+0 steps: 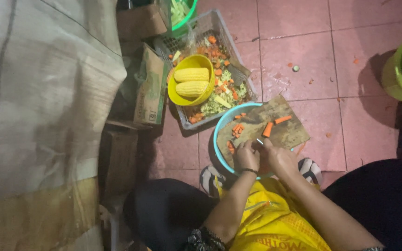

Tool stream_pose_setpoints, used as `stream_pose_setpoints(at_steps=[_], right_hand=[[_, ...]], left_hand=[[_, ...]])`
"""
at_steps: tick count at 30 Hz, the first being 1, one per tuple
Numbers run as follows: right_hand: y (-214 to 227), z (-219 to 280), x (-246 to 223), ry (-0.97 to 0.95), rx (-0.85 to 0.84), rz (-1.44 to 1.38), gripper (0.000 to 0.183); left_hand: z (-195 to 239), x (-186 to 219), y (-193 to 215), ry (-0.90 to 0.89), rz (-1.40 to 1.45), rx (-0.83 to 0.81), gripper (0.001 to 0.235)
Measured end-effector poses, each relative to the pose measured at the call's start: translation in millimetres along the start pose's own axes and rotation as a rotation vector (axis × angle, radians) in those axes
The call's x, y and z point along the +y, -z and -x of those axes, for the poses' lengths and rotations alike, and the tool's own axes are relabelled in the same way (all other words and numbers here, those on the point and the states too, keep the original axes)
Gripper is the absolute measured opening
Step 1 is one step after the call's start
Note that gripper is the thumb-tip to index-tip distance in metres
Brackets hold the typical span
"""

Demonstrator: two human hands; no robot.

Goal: Cutting carrots into small pieces using a wavy-bladed knife on a wooden board.

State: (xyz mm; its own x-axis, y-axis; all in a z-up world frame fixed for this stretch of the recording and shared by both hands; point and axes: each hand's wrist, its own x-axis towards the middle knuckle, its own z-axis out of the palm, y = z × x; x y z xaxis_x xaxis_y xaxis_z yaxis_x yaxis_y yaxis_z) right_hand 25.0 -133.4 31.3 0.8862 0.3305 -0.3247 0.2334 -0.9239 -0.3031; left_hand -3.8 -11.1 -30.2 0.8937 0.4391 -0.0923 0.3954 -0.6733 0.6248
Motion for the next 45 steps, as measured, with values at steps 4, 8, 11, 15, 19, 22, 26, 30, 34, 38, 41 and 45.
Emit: stream_pose_setpoints(at_steps=[4, 8, 11, 15, 19, 22, 26, 30, 34, 38, 41, 45], right_hand=[[20, 16, -24, 0.049, -0.004, -0.045, 0.04], [12, 1, -13, 0.082, 0.085, -0.024, 0.041], [16, 8, -22, 0.123, 0.094, -0.021, 0.045], [-37, -3, 4, 0.202, 0.21, -0.01, 0.029], [-19, -15, 16, -0.03, 0.176, -0.116, 0.039], [-34, -26, 33, 0.007, 0.197, -0.143, 0.036], [-12, -5, 12, 0.059, 0.219, -0.083, 0.031], [12, 14, -13, 0.07, 0.138, -0.023, 0.034], [33, 19, -31, 0.029, 0.031, -0.011, 0.038], [21, 11, -28, 0.055, 0.001, -0.016, 0.044], [-23, 9, -16, 0.143, 0.078, 0.024, 0.043], [-15, 6, -17, 0.146, 0.143, 0.033, 0.046]], left_hand=[[14, 11, 22, 0.054, 0.078, -0.013, 0.018], [-4, 10, 18, 0.039, 0.072, -0.04, 0.02], [2, 9, 23, 0.026, 0.071, -0.053, 0.02], [5, -10, 0, -0.021, 0.081, -0.02, 0.009], [6, 6, 12, 0.067, 0.177, -0.099, 0.005], [3, -13, -13, 0.078, 0.239, -0.038, 0.012], [7, 4, 10, 0.077, 0.14, -0.019, 0.008], [13, 33, 46, 0.226, 0.129, -0.116, 0.009], [7, 23, 34, 0.155, 0.113, -0.064, 0.015], [-1, -4, -4, 0.165, 0.157, -0.021, 0.012], [0, -4, -3, 0.371, 0.342, -0.051, 0.021], [2, 8, 15, 0.127, 0.08, -0.052, 0.013]])
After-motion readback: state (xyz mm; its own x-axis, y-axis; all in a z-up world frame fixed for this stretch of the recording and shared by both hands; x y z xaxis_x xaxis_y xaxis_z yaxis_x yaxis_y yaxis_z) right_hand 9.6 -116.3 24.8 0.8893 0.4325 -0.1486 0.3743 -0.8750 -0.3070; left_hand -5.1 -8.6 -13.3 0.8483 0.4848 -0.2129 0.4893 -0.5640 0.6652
